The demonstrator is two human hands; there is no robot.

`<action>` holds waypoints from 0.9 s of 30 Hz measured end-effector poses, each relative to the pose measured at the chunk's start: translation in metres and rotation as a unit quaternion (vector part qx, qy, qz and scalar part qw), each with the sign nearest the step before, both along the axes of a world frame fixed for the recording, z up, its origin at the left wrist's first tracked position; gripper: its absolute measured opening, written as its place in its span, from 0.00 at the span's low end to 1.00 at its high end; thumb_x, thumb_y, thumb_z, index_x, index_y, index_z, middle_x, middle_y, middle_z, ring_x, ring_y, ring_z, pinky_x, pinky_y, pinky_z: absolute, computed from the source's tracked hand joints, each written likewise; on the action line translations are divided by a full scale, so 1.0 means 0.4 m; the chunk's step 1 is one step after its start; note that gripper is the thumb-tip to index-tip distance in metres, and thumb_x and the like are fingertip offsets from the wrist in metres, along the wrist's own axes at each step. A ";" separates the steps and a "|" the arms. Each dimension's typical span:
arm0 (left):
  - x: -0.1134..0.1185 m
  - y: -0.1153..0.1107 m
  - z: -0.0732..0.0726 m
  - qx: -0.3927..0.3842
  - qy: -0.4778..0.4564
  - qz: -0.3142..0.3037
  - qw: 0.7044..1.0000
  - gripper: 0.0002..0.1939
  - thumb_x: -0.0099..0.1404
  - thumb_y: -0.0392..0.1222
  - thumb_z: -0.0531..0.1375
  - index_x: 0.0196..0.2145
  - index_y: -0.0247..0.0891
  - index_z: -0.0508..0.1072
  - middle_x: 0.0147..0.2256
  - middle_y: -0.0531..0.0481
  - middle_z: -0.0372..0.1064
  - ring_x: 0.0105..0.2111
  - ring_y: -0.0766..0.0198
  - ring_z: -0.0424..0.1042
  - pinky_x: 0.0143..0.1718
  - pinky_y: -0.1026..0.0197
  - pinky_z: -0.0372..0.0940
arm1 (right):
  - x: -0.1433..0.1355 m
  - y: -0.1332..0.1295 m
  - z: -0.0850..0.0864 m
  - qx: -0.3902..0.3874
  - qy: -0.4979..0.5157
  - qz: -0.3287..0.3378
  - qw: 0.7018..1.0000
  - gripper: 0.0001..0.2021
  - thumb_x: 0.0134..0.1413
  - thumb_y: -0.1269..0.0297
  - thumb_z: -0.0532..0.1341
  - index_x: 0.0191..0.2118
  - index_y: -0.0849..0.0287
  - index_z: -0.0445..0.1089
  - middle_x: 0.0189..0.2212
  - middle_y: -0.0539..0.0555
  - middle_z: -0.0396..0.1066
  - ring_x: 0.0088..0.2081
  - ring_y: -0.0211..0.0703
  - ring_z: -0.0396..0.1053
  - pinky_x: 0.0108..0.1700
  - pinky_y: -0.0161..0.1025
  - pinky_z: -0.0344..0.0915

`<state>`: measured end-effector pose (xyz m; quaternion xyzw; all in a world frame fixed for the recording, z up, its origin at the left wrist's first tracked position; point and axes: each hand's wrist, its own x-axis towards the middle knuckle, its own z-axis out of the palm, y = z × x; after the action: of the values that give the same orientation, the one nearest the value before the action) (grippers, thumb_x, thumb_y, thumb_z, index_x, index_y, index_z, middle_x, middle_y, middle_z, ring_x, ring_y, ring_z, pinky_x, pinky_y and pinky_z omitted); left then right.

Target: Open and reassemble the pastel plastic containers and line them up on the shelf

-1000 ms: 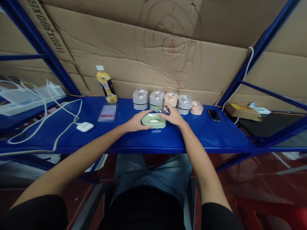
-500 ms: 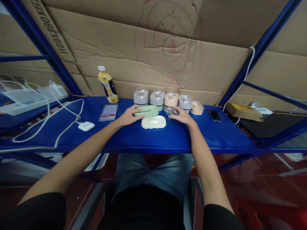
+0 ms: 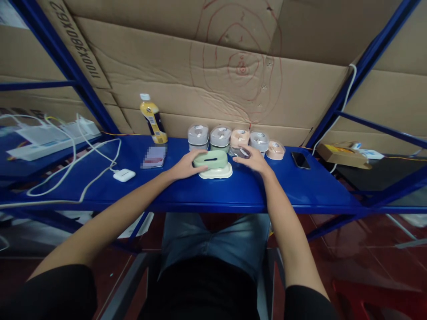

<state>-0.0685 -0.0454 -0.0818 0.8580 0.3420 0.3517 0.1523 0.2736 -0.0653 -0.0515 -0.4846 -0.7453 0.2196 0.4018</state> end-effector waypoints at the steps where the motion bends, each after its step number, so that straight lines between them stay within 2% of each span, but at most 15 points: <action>1: 0.013 -0.008 -0.003 -0.003 -0.004 -0.006 1.000 0.40 0.65 0.62 0.68 0.67 0.39 0.68 0.65 0.35 0.70 0.65 0.39 0.71 0.69 0.38 0.64 | -0.013 -0.004 0.005 0.017 -0.007 0.016 1.000 0.41 0.48 0.40 0.76 0.66 0.51 0.76 0.67 0.59 0.74 0.68 0.65 0.70 0.73 0.63 0.63; 6: 0.053 -0.017 -0.020 -0.030 -0.013 -0.027 0.999 0.52 0.58 0.62 0.73 0.71 0.38 0.61 0.68 0.32 0.67 0.65 0.36 0.71 0.66 0.37 0.67 | -0.099 -0.016 0.012 0.068 -0.100 0.094 0.988 0.42 0.43 0.40 0.78 0.64 0.51 0.78 0.60 0.59 0.79 0.60 0.63 0.76 0.67 0.59 0.69; 9: 0.061 -0.014 -0.022 -0.052 -0.017 -0.038 0.998 0.58 0.54 0.61 0.76 0.74 0.39 0.57 0.65 0.31 0.70 0.64 0.33 0.72 0.64 0.36 0.68 | -0.142 -0.019 0.007 0.080 -0.126 0.131 0.980 0.45 0.43 0.40 0.79 0.65 0.55 0.78 0.59 0.62 0.79 0.58 0.63 0.77 0.66 0.57 0.70; 14: 0.076 -0.023 -0.019 -0.066 -0.003 -0.058 0.996 0.67 0.50 0.60 0.78 0.77 0.40 0.50 0.67 0.30 0.68 0.67 0.30 0.70 0.66 0.34 0.66 | -0.161 -0.023 0.004 0.085 -0.146 0.149 0.974 0.43 0.45 0.41 0.79 0.66 0.52 0.76 0.59 0.61 0.78 0.59 0.63 0.77 0.64 0.57 0.70; 17: 0.084 -0.029 -0.020 -0.059 0.001 -0.068 0.996 0.68 0.50 0.59 0.78 0.78 0.39 0.48 0.70 0.29 0.64 0.69 0.29 0.67 0.68 0.33 0.65 | -0.158 -0.023 0.006 0.089 -0.160 0.159 0.970 0.40 0.48 0.42 0.79 0.66 0.51 0.77 0.56 0.60 0.79 0.56 0.61 0.78 0.61 0.57 0.72; 20: 0.086 -0.030 -0.023 -0.048 0.007 -0.071 0.996 0.67 0.50 0.58 0.78 0.77 0.38 0.50 0.73 0.28 0.58 0.72 0.28 0.62 0.70 0.32 0.62 | -0.157 -0.025 0.004 0.092 -0.172 0.171 0.966 0.38 0.50 0.43 0.78 0.65 0.51 0.77 0.54 0.59 0.79 0.54 0.60 0.77 0.60 0.56 0.72; 24: 0.081 -0.024 -0.025 -0.035 0.025 -0.078 0.996 0.63 0.51 0.60 0.78 0.75 0.38 0.56 0.71 0.30 0.61 0.71 0.30 0.64 0.71 0.32 0.62 | -0.160 -0.028 -0.012 0.079 -0.188 0.142 0.969 0.43 0.46 0.39 0.79 0.66 0.51 0.76 0.53 0.59 0.77 0.54 0.61 0.76 0.60 0.59 0.72; 27: 0.072 -0.020 -0.024 -0.013 0.035 -0.071 0.997 0.60 0.53 0.60 0.78 0.75 0.39 0.58 0.70 0.32 0.63 0.69 0.33 0.66 0.70 0.34 0.63 | -0.164 -0.027 -0.028 0.088 -0.171 0.131 0.973 0.46 0.44 0.35 0.79 0.67 0.50 0.74 0.54 0.59 0.75 0.56 0.63 0.75 0.63 0.61 0.70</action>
<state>-0.0395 -0.0535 -0.0914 0.8899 0.2895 0.3055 0.1757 0.2081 -0.0762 -0.0627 -0.3754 -0.8764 0.1181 0.2775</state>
